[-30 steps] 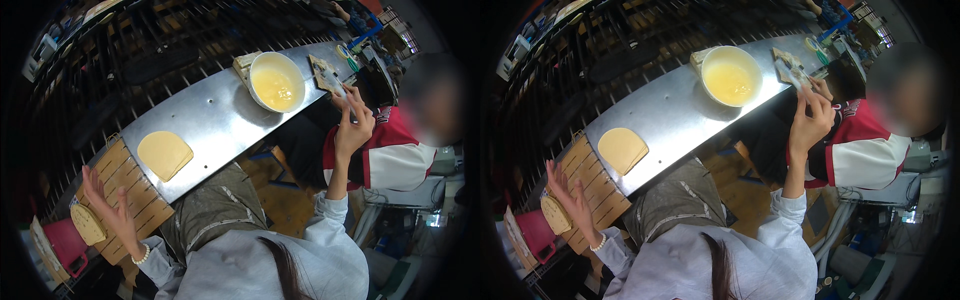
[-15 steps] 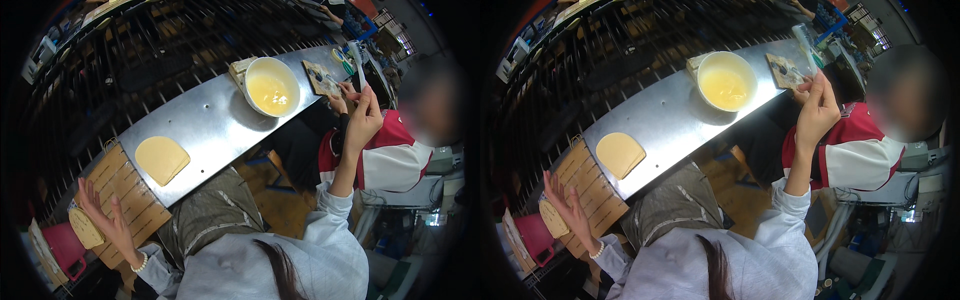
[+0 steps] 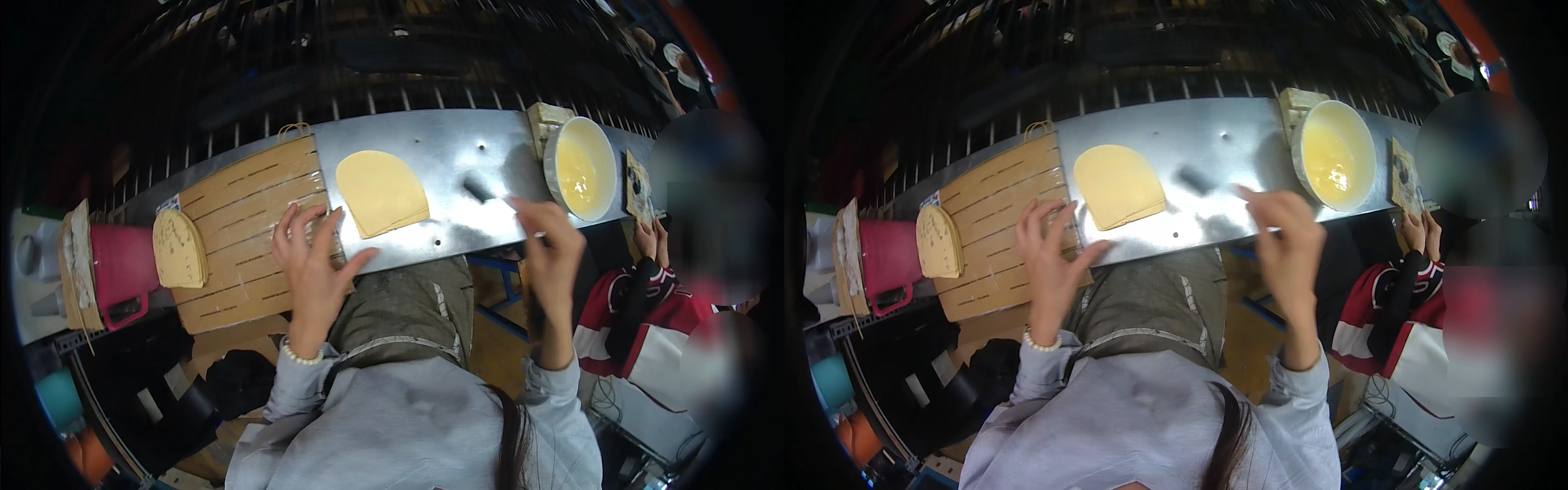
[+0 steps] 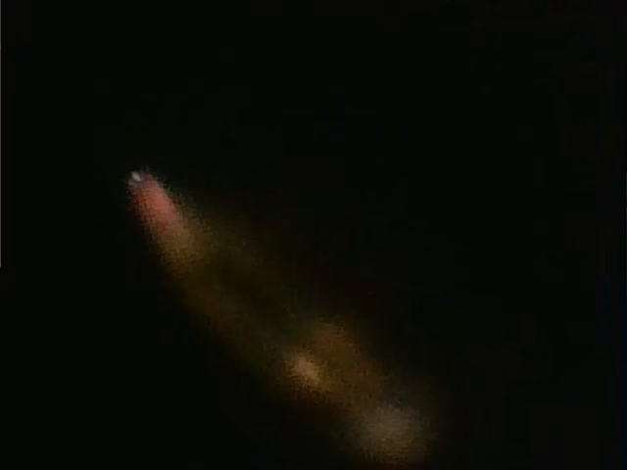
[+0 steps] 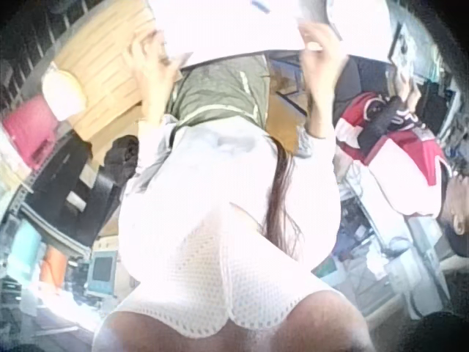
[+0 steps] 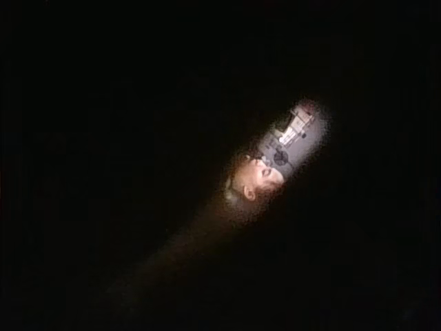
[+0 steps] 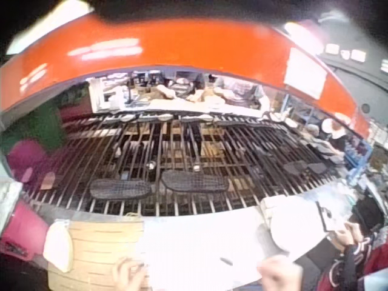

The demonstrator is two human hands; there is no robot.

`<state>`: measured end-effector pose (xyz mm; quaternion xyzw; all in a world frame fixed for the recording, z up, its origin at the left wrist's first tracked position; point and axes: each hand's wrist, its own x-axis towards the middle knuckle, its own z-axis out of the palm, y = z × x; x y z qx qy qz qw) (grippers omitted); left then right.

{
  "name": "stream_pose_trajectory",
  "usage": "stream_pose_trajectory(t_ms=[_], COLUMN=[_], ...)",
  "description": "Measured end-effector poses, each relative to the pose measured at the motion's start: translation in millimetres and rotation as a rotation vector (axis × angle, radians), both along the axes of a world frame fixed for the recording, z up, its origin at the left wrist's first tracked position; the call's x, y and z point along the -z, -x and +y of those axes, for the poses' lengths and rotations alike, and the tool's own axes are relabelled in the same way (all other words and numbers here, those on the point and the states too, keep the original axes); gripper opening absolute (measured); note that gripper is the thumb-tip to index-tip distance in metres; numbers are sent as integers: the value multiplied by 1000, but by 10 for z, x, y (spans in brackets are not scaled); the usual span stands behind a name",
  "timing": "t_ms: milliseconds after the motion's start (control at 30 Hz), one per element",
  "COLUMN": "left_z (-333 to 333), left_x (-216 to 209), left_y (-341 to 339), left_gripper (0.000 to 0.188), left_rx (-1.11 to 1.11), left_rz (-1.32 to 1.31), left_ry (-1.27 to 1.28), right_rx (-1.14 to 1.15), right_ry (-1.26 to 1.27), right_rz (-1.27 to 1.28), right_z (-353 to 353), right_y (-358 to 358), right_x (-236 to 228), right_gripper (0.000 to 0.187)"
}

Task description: The person repeatedly brushes a yellow liquid onto semi-circular paper masks and places them on a drying rack. The person uses a brush to apply the liquid from a bowl and handles the masks one at a time.

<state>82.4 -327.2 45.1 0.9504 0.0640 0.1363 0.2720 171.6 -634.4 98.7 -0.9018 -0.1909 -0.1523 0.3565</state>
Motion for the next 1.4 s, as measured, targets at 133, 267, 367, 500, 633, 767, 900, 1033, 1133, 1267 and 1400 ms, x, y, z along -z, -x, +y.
stream_pose_trajectory(t_ms=[133,267,367,500,633,767,900,1033,1133,1267,1400], left_z=[-175,-166,-157,-143,-136,-154,-120,46,218,400,530], left_x=[121,158,166,221,221,215,293,187,3,-83,-5], left_y=[-49,-81,-60,-48,-44,-43,-32,81,164,264,374], left_gripper=[57,49,42,37,34,33,31,26,32,38,42], left_rx=[-66,-46,-49,-56,-55,-54,-71,-156,-233,-347,-438], left_rz=[-13,-18,-28,-44,-73,-97,-146,-162,-259,-307,-402], left_ry=[-89,-93,-49,-2,8,54,126,426,387,337,452], right_rx=[-273,-216,-212,-407,-421,-342,-304,-477,-441,-373,-485], right_ry=[196,280,259,265,314,348,272,265,355,320,269], right_rz=[-27,-186,-213,-45,-112,-311,-378,-231,-255,-241,32], right_z=[698,962,915,664,828,1212,1215,1030,1140,1178,869], right_y=[-317,-700,-691,-444,-549,-936,-1100,-874,-778,-750,-330], right_x=[253,520,579,495,457,563,384,183,258,458,452], right_gripper=[23,24,29,36,37,35,37,30,26,30,31])
